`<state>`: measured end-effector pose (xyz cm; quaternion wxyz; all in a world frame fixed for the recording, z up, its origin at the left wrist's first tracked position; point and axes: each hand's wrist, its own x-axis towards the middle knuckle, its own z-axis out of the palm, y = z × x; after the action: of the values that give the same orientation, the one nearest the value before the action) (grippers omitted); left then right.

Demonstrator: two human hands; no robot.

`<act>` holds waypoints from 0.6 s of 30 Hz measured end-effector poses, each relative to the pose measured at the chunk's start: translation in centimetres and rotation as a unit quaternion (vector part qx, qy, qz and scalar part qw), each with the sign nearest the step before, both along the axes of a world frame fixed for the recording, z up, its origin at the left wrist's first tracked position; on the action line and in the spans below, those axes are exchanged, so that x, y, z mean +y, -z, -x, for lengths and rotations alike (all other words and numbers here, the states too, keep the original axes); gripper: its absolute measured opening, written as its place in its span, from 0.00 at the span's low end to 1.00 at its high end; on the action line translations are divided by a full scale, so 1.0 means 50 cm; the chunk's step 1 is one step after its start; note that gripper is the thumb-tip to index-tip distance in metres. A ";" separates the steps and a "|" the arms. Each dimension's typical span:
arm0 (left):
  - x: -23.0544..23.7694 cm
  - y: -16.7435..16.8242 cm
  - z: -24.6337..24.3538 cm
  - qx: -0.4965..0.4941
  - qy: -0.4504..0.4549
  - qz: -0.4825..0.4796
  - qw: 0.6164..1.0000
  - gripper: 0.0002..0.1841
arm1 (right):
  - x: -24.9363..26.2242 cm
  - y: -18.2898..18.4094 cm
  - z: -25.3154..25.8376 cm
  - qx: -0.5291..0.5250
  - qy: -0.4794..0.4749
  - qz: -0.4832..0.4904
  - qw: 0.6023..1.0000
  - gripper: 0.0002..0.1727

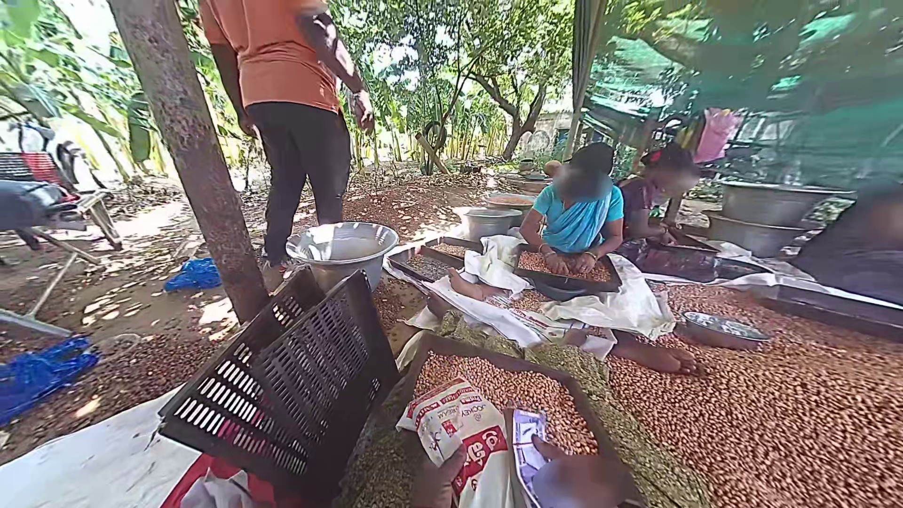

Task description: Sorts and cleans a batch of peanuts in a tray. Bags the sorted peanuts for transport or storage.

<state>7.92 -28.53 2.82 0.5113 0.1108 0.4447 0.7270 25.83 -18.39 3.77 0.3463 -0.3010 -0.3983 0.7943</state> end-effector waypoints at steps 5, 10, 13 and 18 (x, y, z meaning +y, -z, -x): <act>0.001 0.001 0.004 0.034 -0.003 -0.003 0.999 0.21 | -0.001 0.016 -0.006 0.064 -0.083 -0.045 0.994 0.19; -0.002 -0.008 0.003 0.057 0.001 -0.007 0.998 0.24 | -0.006 0.008 -0.002 0.026 -0.095 -0.039 0.994 0.12; -0.002 -0.009 0.001 0.077 0.010 -0.019 0.997 0.22 | -0.004 0.017 0.001 0.004 -0.110 -0.038 0.993 0.12; -0.003 -0.005 0.011 0.061 0.082 -0.015 0.995 0.20 | 0.004 -0.023 -0.003 -0.022 -0.022 -0.025 0.999 0.17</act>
<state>7.35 -28.69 3.06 0.5395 0.1988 0.4537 0.6808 25.97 -18.18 4.94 0.3271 -0.3012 -0.4321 0.7846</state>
